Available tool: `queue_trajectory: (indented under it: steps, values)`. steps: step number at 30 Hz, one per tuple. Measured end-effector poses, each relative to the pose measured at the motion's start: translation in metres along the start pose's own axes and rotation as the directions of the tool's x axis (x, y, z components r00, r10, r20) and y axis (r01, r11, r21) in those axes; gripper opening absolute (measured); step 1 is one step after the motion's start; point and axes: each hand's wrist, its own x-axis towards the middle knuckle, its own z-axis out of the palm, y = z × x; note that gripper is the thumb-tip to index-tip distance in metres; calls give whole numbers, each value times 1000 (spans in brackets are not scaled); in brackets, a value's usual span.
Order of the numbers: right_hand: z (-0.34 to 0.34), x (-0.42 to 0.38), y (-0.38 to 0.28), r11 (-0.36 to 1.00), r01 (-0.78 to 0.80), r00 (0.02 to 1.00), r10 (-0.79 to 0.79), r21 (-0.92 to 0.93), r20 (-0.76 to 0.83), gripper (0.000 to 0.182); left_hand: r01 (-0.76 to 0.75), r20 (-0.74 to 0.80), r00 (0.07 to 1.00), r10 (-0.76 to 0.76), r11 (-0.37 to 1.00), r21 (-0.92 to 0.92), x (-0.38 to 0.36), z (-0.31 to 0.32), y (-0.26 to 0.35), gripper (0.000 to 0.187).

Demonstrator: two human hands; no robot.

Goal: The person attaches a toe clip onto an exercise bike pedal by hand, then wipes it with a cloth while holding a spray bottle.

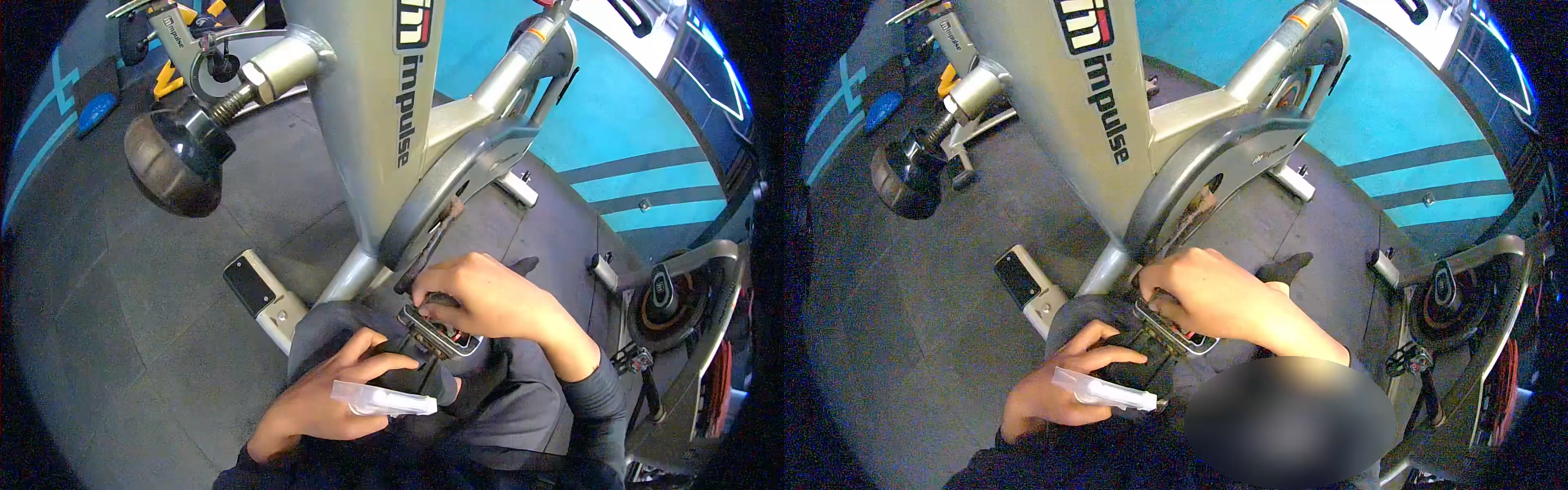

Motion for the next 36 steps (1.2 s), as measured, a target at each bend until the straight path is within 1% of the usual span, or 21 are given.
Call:
queue_trajectory:
  steps: [2,3,5,6,7,8,9,11,12,13,15,16,17,20,22,24,26,28,32,35,36]
  values:
    - [4,-5,5,995,90,993,-92,-33,-71,13,14,4,1000,-14,1000,-24,0,0,-1,63]
    - [2,-7,3,995,90,994,-92,-31,-67,13,28,12,1000,-27,999,-46,0,0,-1,63]
    - [-1,-11,-3,976,65,992,-86,-206,-97,14,30,9,1000,-30,998,-53,1,1,-1,62]
    - [-1,-12,-3,976,65,992,-86,-206,-97,14,29,5,1000,-29,998,-54,1,1,-1,62]
    - [-2,-13,-3,949,27,995,-57,-314,-87,13,29,5,1000,-29,998,-52,1,1,-1,62]
    - [-3,-14,-2,907,-9,996,-27,-420,-80,13,-7,-7,1000,7,1000,-26,1,1,0,62]
    - [-4,-14,-1,906,-7,996,-30,-424,-81,13,-45,-20,999,45,999,2,1,0,0,61]
    - [-6,-15,2,929,-90,967,-4,-359,-253,14,-28,-22,999,28,1000,-11,1,-1,0,61]
    - [-12,-13,-3,977,-88,928,9,-196,-374,16,-9,-22,1000,8,999,-30,1,1,0,61]
    - [-9,-13,-2,977,-89,928,10,-195,-372,16,-8,-23,1000,8,999,-33,1,1,0,61]
    - [2,-14,4,980,23,940,-90,-199,-330,18,3,-7,1000,-3,999,-34,1,1,-1,61]
    - [11,-15,9,975,67,957,-123,-211,-264,22,2,-5,1000,-3,999,-33,1,1,-2,61]
    - [17,-18,8,961,68,975,-121,-268,-186,28,-4,-7,1000,4,999,-35,1,1,-3,62]
    - [12,-29,14,973,93,973,-134,-213,-187,34,-16,-4,1000,16,999,-35,0,1,-9,63]
    - [10,-39,18,956,37,983,-87,-290,-160,38,-28,5,1000,28,999,-36,0,0,-9,63]
    - [11,-43,15,960,9,983,-60,-280,-174,38,7,6,1000,-7,996,-89,1,-1,-7,62]
    - [14,-45,12,963,-15,981,-37,-268,-190,39,4,-3,1000,-5,996,-86,1,1,-7,62]
    - [20,-42,10,972,-37,969,-23,-234,-247,40,3,-16,1000,-5,997,-77,0,1,-6,62]
    - [25,-38,5,962,-30,962,-46,-272,-267,42,-10,-29,1000,10,1000,-29,-1,4,-7,61]
    - [19,-40,2,963,-49,967,-20,-265,-252,41,-16,-20,1000,15,1000,-13,-1,4,-7,61]
    - [15,-43,3,954,-22,977,-43,-298,-211,39,-16,-25,1000,15,1000,-9,-1,4,-7,61]
